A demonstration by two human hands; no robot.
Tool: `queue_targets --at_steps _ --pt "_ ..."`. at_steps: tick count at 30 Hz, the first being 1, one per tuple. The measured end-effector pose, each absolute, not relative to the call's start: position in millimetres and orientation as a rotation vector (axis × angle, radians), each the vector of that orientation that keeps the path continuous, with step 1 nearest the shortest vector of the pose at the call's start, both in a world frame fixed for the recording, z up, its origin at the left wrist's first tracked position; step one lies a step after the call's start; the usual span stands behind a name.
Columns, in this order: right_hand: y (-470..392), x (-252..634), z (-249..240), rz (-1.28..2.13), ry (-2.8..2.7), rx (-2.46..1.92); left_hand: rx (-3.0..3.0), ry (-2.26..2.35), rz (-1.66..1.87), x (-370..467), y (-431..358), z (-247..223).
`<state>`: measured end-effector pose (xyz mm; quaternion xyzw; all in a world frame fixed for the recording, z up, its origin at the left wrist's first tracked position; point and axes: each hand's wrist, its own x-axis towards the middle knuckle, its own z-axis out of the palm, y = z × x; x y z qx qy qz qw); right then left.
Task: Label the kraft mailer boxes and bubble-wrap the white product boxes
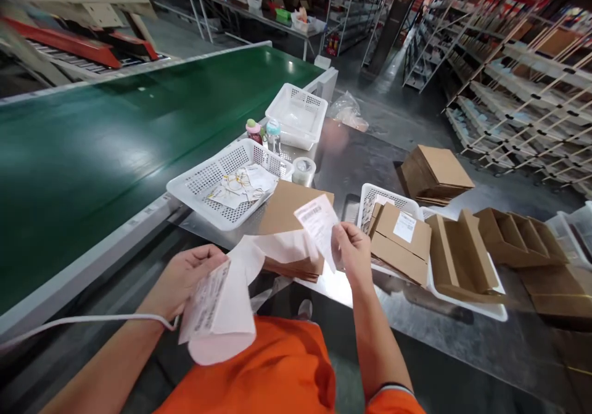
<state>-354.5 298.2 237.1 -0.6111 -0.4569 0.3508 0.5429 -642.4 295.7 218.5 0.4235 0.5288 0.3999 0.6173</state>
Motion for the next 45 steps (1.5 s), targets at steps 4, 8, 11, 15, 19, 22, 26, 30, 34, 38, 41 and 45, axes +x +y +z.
queue_targets --at_steps 4,8,11,15,19,22,26,30,34,38,41,45 --pt "312 -390 222 0.916 -1.14 -1.464 0.873 1.129 0.81 -642 290 210" --pt "324 -436 207 1.079 -1.303 -1.41 0.902 1.062 0.748 -637 283 205" --pt "340 -457 199 1.15 -1.328 -1.428 0.831 1.062 0.743 -647 280 202" --pt "371 -474 187 1.128 -1.42 -1.426 0.657 1.117 0.911 -674 275 191" --pt "410 -498 171 1.219 -1.485 -1.451 0.537 1.098 1.075 -705 269 180" --pt "440 -522 158 1.275 -1.451 -1.461 0.547 1.071 1.059 -725 263 174" --pt "459 -549 152 1.334 -1.432 -1.485 0.547 1.201 1.161 -746 259 168" --pt "431 -557 166 1.278 -1.569 -1.442 0.469 1.307 1.291 -753 261 163" --pt "369 -546 190 1.611 -1.62 -1.116 0.434 1.369 1.394 -743 269 160" --pt "320 -531 207 1.736 -1.474 -0.979 0.503 1.492 1.501 -725 274 156" --pt "302 -524 212 1.664 -1.406 -1.037 0.644 1.504 1.452 -711 274 156" --pt "291 -512 212 1.429 -1.435 -1.165 0.851 1.402 1.285 -692 267 163"
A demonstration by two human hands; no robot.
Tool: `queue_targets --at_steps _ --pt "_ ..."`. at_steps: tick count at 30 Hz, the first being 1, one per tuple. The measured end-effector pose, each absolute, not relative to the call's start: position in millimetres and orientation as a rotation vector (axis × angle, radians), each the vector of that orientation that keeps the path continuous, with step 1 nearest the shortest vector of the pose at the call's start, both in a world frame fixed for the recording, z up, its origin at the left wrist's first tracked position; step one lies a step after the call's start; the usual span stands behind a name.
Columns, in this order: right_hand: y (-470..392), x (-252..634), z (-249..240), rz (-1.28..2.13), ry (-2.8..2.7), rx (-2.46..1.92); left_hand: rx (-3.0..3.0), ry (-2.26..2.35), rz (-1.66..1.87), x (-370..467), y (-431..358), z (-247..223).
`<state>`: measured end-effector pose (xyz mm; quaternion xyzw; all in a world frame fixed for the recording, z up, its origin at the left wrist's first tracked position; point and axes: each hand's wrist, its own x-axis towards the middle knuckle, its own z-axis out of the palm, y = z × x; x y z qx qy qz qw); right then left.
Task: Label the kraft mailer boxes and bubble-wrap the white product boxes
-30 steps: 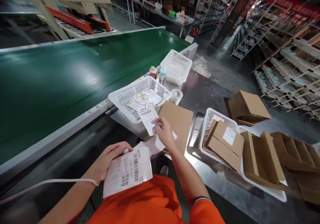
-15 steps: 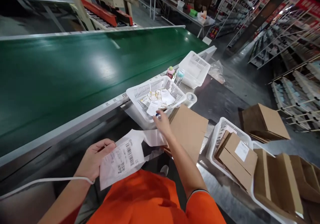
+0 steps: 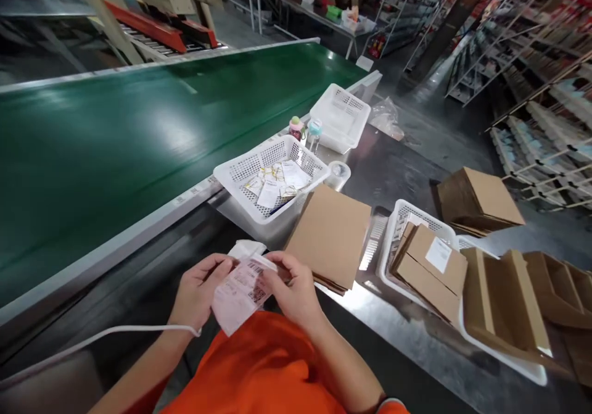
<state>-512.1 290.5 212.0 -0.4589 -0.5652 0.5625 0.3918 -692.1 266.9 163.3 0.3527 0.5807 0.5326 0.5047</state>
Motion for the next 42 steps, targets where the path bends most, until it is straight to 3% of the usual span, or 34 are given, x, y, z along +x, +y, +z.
queue_targets --at_steps 5,14,23,29,34,42 --pt "284 -491 207 0.995 -1.644 -1.221 1.135 1.258 1.112 -679 261 175" --pt "274 -484 213 0.785 -1.941 -1.062 1.243 1.083 1.032 -674 261 207" --pt "252 -451 217 0.651 -1.77 -1.199 1.092 1.177 0.935 -617 250 187" --pt "312 -401 172 0.642 -1.471 -1.503 0.697 0.997 0.762 -579 237 150" --pt "382 -381 136 0.414 -1.413 -1.749 0.472 0.964 0.675 -579 239 127" --pt "409 -379 126 0.246 -1.5 -1.826 0.808 0.901 0.344 -598 285 141"
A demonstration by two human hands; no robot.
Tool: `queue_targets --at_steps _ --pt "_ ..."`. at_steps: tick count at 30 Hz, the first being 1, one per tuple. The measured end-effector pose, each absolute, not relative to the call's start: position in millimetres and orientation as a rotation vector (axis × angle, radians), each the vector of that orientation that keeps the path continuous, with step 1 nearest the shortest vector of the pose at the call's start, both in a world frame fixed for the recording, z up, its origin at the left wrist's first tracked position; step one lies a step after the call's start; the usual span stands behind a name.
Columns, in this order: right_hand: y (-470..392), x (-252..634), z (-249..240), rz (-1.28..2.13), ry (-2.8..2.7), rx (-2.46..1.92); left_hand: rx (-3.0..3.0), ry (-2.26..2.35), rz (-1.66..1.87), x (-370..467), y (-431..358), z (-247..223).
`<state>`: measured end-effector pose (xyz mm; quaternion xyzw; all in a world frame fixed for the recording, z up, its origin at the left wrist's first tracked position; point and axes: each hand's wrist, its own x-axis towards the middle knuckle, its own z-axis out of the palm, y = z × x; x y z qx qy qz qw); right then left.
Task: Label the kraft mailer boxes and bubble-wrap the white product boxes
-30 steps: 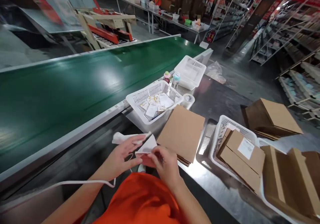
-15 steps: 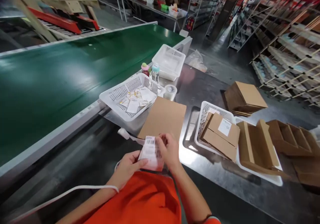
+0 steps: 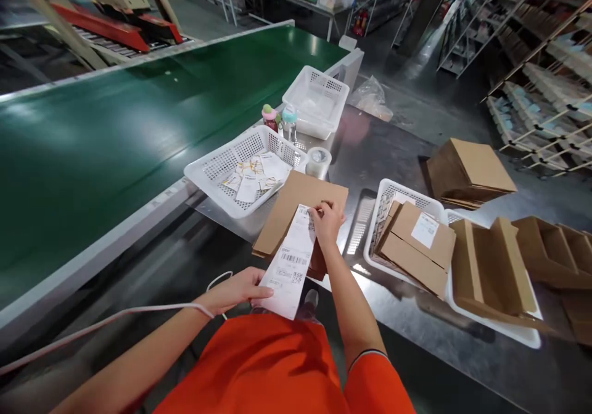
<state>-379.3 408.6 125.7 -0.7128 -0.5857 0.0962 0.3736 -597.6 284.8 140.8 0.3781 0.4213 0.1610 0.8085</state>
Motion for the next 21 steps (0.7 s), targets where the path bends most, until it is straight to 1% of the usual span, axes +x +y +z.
queue_targets --at_steps 7,10,12,14,16,18,20,21 --pt "405 -379 118 0.139 -1.585 -1.862 0.99 0.806 0.146 -601 309 137" --pt "404 -379 118 0.114 -1.629 -1.884 1.277 0.828 -0.047 -614 307 136" --pt "405 -379 119 0.102 -1.66 -1.908 1.499 0.838 -0.236 -626 295 138" --pt "404 -380 120 0.099 -1.689 -1.948 1.691 0.87 -0.323 -637 279 144" --pt "398 -383 123 0.079 -1.725 -1.987 1.903 0.948 -0.235 -644 267 152" --pt "384 -390 124 0.031 -1.828 -1.975 2.135 1.036 -0.046 -646 265 159" --pt "366 -397 123 0.001 -2.095 -1.801 2.33 1.134 0.076 -643 274 161" --pt "358 -400 121 0.007 -2.263 -1.653 2.399 1.182 0.082 -639 280 160"
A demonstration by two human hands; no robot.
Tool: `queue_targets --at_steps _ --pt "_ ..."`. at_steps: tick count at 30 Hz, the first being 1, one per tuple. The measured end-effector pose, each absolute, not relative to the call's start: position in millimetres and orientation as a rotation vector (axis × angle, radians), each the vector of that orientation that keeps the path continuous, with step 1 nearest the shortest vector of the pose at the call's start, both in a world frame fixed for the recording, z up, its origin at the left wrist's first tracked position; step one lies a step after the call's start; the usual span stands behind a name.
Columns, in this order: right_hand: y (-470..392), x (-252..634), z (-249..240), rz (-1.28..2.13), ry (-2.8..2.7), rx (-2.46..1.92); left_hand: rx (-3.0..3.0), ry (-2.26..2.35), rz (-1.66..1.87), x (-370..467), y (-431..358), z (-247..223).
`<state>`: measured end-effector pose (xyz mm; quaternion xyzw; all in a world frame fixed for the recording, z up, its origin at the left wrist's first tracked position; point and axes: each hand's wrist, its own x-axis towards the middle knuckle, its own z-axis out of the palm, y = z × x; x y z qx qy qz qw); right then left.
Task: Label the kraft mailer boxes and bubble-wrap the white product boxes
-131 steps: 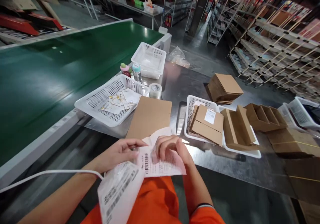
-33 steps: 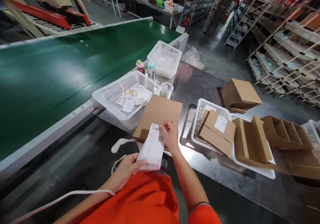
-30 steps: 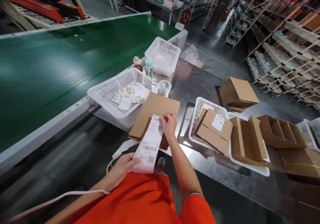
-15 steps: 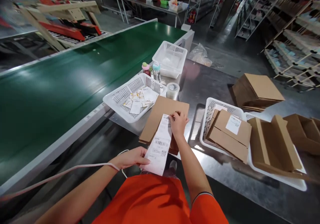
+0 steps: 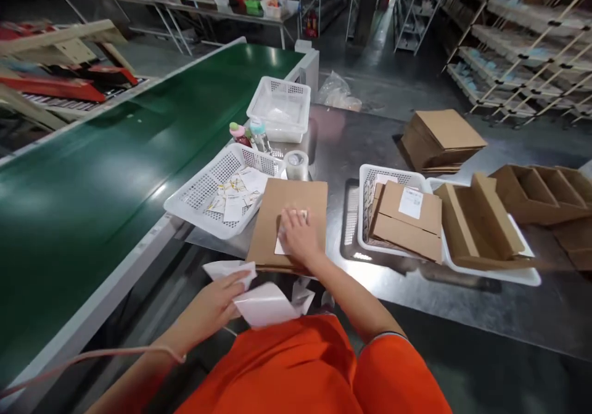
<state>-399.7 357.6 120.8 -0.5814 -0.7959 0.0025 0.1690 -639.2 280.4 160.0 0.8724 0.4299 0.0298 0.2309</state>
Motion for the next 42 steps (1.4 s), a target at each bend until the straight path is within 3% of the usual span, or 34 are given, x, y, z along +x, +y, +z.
queue_targets --at_steps 4,10,15,20,23,28,35,39,42 --pt "356 -394 118 0.109 -2.631 -1.292 2.528 1.297 -0.076 -623 302 154" --pt "386 -388 124 0.02 -2.24 -1.893 2.51 1.268 -0.201 -617 305 150" --pt "345 -389 116 0.097 -2.602 -1.461 2.422 1.261 -0.05 -619 309 149" --pt "338 -348 113 0.125 -2.026 -2.167 2.38 1.355 0.176 -624 316 142" --pt "326 -342 104 0.18 -1.648 -2.336 2.281 1.418 0.389 -626 322 138" --pt "301 -375 92 0.287 -1.419 -2.21 2.169 1.361 0.469 -616 324 139" --pt "299 -386 127 0.354 -1.178 -2.001 2.268 1.367 0.553 -604 310 148" --pt "295 -345 145 0.431 -1.026 -1.559 2.302 1.238 0.74 -614 300 159" --pt "287 -271 156 0.279 -0.877 -1.495 2.358 1.12 0.824 -629 303 169"
